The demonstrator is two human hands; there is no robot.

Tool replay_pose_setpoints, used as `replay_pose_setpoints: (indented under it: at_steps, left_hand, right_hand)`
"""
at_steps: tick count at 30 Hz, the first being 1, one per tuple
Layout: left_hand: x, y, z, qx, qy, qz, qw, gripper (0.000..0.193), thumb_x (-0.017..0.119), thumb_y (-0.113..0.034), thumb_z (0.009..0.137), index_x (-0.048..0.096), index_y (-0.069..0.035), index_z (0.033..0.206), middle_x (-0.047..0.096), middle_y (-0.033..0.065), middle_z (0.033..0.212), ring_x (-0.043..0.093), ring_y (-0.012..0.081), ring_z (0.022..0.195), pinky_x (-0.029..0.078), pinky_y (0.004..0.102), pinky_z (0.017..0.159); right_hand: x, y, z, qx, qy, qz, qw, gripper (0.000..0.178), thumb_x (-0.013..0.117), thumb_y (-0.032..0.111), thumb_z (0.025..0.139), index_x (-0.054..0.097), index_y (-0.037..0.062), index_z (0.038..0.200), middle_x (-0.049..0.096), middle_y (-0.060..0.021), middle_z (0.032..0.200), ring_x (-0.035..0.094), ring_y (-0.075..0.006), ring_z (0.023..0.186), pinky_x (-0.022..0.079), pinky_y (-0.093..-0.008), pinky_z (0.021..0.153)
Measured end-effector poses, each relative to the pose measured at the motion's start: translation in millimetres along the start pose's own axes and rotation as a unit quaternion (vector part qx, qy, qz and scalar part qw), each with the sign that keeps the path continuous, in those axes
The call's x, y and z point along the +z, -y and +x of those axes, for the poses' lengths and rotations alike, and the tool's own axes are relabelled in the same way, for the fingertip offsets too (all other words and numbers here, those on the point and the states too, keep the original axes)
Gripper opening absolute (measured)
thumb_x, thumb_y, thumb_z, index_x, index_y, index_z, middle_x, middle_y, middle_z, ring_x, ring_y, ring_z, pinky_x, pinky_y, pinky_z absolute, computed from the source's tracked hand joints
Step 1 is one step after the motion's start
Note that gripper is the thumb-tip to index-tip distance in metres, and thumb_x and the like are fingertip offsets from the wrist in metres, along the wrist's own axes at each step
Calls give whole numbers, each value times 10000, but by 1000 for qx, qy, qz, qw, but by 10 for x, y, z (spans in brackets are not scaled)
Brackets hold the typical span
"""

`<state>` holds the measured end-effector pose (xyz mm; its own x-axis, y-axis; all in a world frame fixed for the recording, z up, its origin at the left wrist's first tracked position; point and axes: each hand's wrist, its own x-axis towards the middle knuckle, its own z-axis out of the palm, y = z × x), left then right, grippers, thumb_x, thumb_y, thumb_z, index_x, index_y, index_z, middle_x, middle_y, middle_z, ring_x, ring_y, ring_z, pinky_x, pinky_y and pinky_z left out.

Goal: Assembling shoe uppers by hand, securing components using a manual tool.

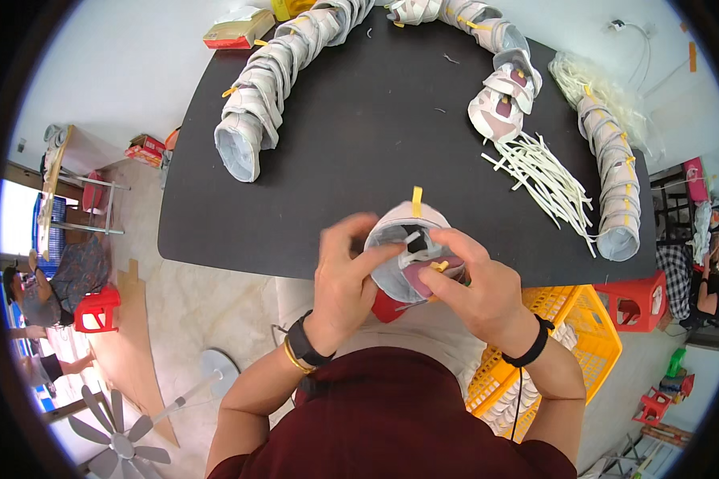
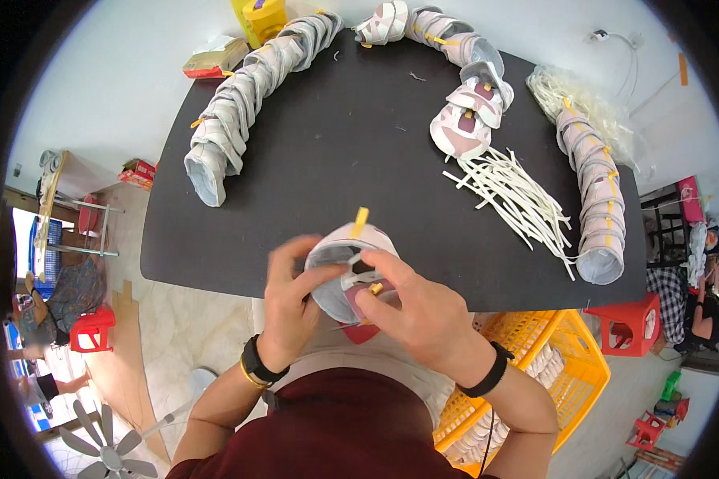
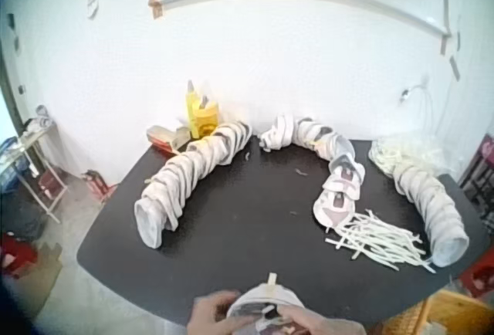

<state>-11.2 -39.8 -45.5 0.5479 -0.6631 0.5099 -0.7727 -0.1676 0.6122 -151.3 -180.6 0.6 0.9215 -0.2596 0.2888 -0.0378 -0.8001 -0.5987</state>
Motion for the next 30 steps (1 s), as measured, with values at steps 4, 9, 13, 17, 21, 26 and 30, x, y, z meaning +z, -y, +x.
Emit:
replay_pose_setpoints:
  at_steps: [4,9,13,17,21,26,30]
  left_hand:
    - [-109,0,71,-339,223,-313,859,389,433,99,836,694,-44,1086,628,81,1051,595,96,761,526,265,605]
    - [-145,-71,201,-443,155,-611,638,306,458,-23,925,558,60,1202,597,122,1161,634,164,923,578,305,787]
    - [62,-63,163,-442,88,-625,638,232,487,-51,957,570,37,1156,606,123,1156,641,199,993,564,341,864]
    - [195,-112,120,-381,78,-555,735,313,500,13,935,552,19,1243,597,118,1166,645,176,972,581,304,831]
    - [187,-221,152,-318,92,-491,806,491,468,50,928,406,-25,1410,574,124,1197,642,168,957,590,267,781]
    - [175,-187,189,-309,96,-471,820,577,447,51,937,254,-31,1475,584,145,1133,676,167,870,590,255,749]
    - [199,-189,154,-307,100,-447,834,619,474,77,914,232,-34,1473,589,145,1107,681,174,872,595,258,725]
  right_hand:
    - [43,-347,13,-180,9,-150,972,272,698,171,753,610,108,1003,571,-60,1069,630,-153,691,513,-279,566]
    - [38,-345,-7,-216,46,-180,959,294,711,194,746,596,111,1004,575,-20,996,617,-124,679,496,-268,532]
    - [141,-296,-80,-130,62,-61,988,217,678,167,807,608,100,1001,619,-40,806,626,-154,618,506,-287,544]
    - [191,-318,-14,112,-39,134,984,220,621,72,855,631,52,1074,668,-91,715,667,-192,613,548,-306,635]
    - [226,-488,77,161,-8,314,936,341,552,-27,835,612,49,1162,697,-107,786,704,-161,694,561,-282,727]
    - [348,-498,-9,120,-4,271,955,338,580,-27,818,631,93,1130,697,-98,788,707,-176,691,552,-270,676]
    - [352,-452,33,101,-9,258,961,300,598,-32,806,643,105,1069,695,-94,793,705,-185,676,535,-267,617]
